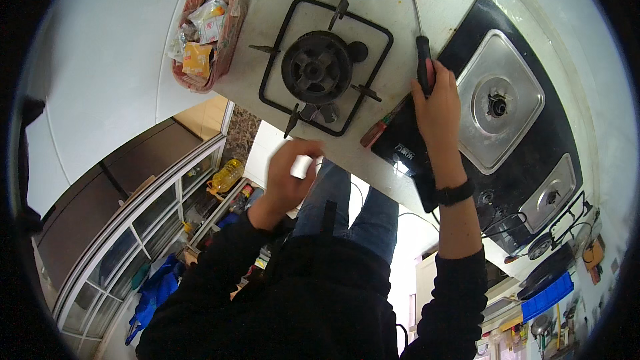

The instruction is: The person uses a screwdriver to remove and reattach components of a gas stove burner. They remove the burner cap and grate, unscrew the burner head, and then reassemble the parts in reverse order.

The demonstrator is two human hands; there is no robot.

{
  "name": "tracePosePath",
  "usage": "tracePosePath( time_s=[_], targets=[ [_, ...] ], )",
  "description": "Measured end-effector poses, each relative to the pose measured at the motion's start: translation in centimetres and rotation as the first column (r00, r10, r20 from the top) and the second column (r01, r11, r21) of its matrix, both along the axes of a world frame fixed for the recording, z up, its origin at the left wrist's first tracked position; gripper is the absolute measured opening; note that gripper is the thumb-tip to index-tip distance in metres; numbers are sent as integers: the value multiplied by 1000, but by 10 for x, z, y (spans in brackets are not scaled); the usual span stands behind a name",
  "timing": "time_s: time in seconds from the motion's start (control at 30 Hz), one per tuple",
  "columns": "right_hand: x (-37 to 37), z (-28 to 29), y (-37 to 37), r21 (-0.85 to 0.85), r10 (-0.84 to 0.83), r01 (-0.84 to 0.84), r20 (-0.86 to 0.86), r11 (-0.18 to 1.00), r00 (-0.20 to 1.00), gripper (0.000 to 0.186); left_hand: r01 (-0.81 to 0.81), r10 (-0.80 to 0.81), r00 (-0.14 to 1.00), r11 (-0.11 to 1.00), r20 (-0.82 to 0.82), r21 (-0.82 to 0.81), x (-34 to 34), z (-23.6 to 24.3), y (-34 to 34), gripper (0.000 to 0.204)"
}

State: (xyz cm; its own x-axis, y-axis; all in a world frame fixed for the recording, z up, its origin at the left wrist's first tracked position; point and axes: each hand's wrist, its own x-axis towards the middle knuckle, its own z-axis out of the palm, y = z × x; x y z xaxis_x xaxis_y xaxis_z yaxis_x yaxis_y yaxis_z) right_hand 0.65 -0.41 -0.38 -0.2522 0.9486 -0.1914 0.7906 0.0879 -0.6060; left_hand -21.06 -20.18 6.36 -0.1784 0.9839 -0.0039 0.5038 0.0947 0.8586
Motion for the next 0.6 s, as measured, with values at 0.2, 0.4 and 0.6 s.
tracePosePath(
  time_s=[0.2, 0.4, 0.6],
  targets=[
    [-23, 29, -18, 255, 107, -89, -56, 963, 993, 36, -372, 354, 928, 885, -113, -280, -67, -14, 16, 19],
    [-80, 24, -29, 208, 233, -230, 10, 951, 973, 25, -288, 222, 955, 859, -199, -423, -88, -45, 64, 27],
    [-105, 9, -18, 59, 203, -207, 63, 977, 977, 27, -289, 209, 947, 886, -244, -361, -90, -58, 77, 23]
  ],
)
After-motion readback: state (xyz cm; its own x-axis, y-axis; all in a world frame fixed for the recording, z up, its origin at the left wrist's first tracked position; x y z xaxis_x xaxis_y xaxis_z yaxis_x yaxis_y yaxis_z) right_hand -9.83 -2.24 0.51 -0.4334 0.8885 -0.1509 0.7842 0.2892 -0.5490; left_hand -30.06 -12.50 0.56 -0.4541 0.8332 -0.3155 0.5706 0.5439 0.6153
